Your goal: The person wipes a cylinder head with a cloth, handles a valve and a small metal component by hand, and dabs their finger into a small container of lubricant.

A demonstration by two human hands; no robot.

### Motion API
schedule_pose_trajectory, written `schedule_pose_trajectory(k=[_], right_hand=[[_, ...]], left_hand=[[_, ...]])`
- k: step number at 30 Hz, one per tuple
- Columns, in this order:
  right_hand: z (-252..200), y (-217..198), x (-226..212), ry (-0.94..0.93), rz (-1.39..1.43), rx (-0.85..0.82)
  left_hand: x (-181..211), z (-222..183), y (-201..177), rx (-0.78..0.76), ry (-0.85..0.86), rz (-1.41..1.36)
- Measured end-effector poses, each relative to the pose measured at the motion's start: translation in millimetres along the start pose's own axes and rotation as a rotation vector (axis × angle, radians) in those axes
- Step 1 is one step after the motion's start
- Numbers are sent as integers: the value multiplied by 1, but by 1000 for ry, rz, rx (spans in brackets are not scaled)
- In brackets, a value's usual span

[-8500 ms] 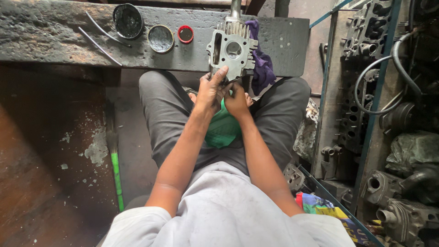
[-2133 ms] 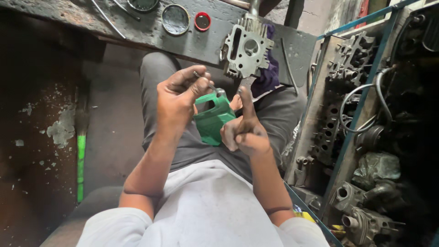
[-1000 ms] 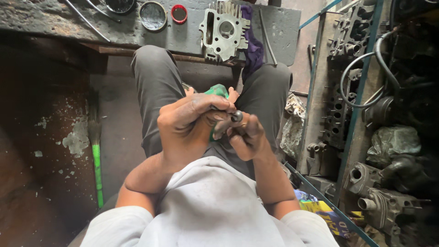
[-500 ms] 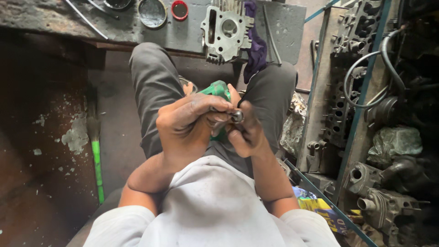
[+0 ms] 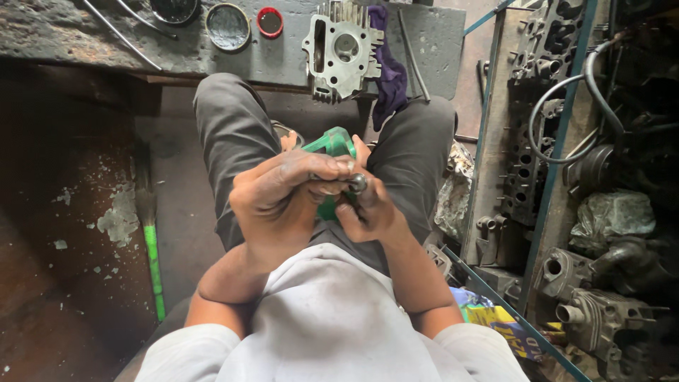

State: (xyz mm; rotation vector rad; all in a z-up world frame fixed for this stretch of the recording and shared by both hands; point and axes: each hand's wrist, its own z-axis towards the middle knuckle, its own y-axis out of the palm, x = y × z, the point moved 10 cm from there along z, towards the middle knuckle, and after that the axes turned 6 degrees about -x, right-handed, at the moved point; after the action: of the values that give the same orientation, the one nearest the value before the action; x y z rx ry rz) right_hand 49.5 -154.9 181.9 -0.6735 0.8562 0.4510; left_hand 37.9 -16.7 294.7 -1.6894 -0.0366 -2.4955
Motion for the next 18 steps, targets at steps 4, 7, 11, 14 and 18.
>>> schedule_pose_trajectory(k=[4,7,11,14,18], right_hand=[[-26,-10,26,111,335,129],[-43,-8,39,213,647,160],[-12,-15,3,-39,327,2],[6,-19,-13,-193,286,-5],[6,-8,-15,-166,99,29]], left_hand=[[-2,0,3,-21,-10,-22],[-3,2,7,-33,-19,-36],[2,1,5,-7,-8,40],[-6,0,6,-27,-38,-19],[-3,1,11,-26,-21,-23]])
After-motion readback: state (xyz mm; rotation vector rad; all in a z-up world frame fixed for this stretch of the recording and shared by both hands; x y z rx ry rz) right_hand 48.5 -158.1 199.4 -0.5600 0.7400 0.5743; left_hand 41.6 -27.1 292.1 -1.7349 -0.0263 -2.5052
